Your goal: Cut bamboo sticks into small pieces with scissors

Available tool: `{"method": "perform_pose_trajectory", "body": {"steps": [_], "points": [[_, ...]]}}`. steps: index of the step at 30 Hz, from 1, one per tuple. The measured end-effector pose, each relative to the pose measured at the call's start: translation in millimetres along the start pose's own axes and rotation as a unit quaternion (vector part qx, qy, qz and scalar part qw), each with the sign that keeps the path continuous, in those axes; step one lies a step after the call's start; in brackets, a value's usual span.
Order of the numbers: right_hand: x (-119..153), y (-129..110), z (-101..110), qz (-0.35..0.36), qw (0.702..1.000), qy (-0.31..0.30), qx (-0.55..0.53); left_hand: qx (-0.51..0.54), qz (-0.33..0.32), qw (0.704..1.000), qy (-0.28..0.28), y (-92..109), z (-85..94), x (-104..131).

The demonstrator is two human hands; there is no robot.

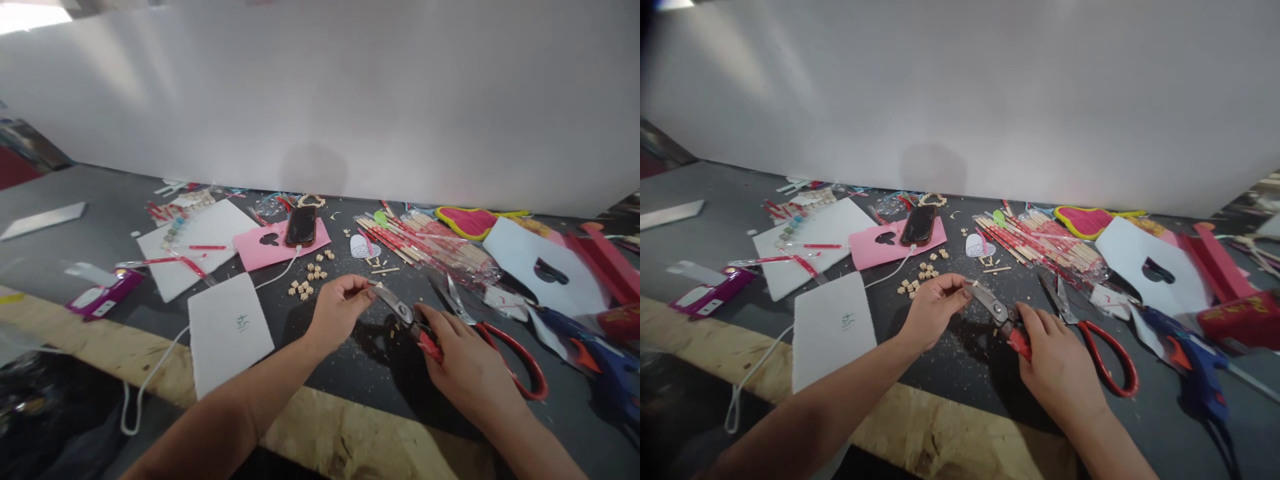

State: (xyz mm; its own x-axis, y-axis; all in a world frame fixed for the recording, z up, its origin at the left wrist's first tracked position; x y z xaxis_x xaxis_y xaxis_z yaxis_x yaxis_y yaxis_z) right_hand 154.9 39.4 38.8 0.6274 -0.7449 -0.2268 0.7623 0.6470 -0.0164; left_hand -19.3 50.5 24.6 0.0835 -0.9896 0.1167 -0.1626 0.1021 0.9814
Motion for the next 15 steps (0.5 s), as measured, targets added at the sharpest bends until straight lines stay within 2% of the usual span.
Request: {"method": "perform_pose_trajectory", "body": {"steps": [5,10,15], "points": [[0.3,0.2,-0.7,0.017,1.000,0.008,-0.010,0.029,0.031,0.999,-0.015,-8.0,-1.3,-2.1],[1.7,2.4,-2.3,0.024,1.000,-0.007,-0.006,0.053,0.108,0.992,-0.041,-16.6,-3.8,-3.3],[4.4,1.5,1.0,0.030,0.999,0.009,-0.013,0.081,0.117,0.988,-0.058,-15.5,-5.8,-1.7]]}}
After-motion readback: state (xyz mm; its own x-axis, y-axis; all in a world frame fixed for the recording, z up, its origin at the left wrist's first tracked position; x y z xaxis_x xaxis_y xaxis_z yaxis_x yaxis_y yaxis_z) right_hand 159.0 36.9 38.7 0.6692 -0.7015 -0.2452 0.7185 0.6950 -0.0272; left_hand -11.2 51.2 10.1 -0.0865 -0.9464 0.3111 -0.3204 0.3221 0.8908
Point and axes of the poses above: each hand's wrist, its own x-axis away from the middle knuckle, its own z-axis out of the back of the hand, y = z × x, the point moved 6 cm from there along -x, towards the middle knuckle, and after that the axes turned 8 degrees about z, right-handed, at the moved point
